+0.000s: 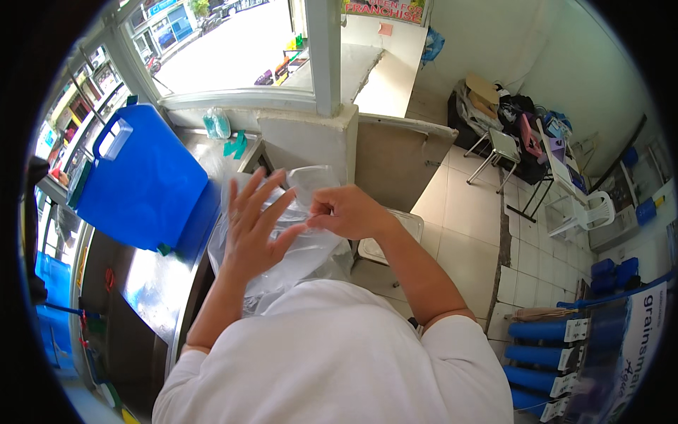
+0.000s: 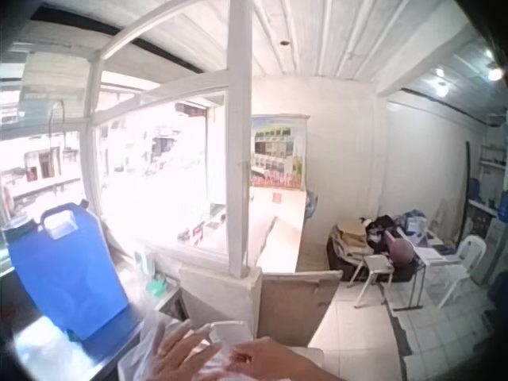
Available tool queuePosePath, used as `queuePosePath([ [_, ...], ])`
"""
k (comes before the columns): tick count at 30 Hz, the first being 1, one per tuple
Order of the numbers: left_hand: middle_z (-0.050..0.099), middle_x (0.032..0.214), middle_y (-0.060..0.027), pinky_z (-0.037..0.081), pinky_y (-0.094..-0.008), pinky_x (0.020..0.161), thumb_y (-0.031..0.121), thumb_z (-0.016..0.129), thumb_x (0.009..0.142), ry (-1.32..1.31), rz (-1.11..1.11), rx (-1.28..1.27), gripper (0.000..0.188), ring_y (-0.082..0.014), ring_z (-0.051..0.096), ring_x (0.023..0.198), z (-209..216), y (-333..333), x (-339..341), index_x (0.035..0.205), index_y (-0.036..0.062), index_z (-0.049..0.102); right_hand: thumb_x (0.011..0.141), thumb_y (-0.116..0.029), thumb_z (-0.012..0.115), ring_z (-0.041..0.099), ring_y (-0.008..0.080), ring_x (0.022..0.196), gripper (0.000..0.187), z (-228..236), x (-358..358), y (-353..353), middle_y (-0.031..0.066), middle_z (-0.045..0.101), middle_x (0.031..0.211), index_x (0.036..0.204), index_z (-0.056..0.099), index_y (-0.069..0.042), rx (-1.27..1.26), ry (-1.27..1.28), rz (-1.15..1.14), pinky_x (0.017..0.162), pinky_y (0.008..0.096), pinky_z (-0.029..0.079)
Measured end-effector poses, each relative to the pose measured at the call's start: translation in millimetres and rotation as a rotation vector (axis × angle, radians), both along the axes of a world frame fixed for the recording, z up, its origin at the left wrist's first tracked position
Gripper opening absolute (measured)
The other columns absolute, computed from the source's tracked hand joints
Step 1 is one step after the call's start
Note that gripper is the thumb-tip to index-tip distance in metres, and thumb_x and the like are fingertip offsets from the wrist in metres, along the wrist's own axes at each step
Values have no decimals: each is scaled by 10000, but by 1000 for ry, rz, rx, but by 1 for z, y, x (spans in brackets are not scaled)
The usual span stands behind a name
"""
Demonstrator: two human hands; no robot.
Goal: The person assembles a blue plastic water dispenser by attaching a green spigot and securing the lid with a heat gun. They then place the dispenser into a plastic bag and tie it shut.
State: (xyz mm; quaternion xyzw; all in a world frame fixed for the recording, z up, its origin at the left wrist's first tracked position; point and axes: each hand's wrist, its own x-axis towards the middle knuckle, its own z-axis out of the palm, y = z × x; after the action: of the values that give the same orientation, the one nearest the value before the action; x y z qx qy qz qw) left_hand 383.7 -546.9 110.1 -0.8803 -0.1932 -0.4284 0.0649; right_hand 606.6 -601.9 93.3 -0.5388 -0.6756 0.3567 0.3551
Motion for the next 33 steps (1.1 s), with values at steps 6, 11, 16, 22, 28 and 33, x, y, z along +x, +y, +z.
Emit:
queuePosePath([
  [6, 663, 852, -119, 475, -350, 706, 314, 790, 822, 517, -42, -1054, 327, -227, 597, 817, 24, 18, 1, 919, 29, 662, 767, -212, 828, 540, 178, 567, 238, 19, 13, -10, 79, 592, 631, 778, 644, -62, 159, -394, -12, 551, 289, 435],
  [11, 660, 791, -108, 469, -327, 643, 237, 786, 832, 357, -231, -1009, 278, -207, 594, 685, 9, 16, -5, 889, 1, 651, 752, -179, 791, 589, 180, 620, 254, 10, 30, -13, 88, 614, 655, 660, 588, -57, 261, -265, 36, 563, 323, 454],
  [16, 667, 797, -117, 497, -348, 665, 154, 752, 850, 372, -305, -969, 198, -224, 644, 737, 5, 16, 1, 898, -8, 649, 744, -132, 684, 639, 224, 760, 102, 10, 29, -9, 97, 643, 762, 735, 618, -55, 312, -193, 112, 654, 337, 516],
  [22, 653, 848, -147, 490, -406, 688, 145, 755, 803, 292, -154, -954, 175, -331, 644, 797, 10, 18, 2, 870, 17, 657, 767, -249, 789, 653, 232, 738, 335, 37, 36, -17, 86, 668, 806, 998, 638, -59, -37, -476, -26, 640, 334, 510],
  [28, 636, 897, -125, 491, -413, 738, 148, 812, 708, 401, -155, -767, 321, -320, 633, 869, 9, 8, 15, 957, 59, 631, 842, -283, 744, 666, 280, 713, 346, 32, 10, 2, 79, 699, 779, 1077, 632, -55, 577, -327, 142, 664, 350, 513],
  [33, 601, 1018, -75, 472, -395, 824, 205, 904, 643, 11, 244, -47, 530, -309, 588, 1012, 7, -15, 12, 1040, 91, 571, 902, -246, 702, 656, 213, 664, 232, 20, 11, 9, 102, 697, 742, 914, 657, -19, -33, -65, 78, 609, 332, 498],
])
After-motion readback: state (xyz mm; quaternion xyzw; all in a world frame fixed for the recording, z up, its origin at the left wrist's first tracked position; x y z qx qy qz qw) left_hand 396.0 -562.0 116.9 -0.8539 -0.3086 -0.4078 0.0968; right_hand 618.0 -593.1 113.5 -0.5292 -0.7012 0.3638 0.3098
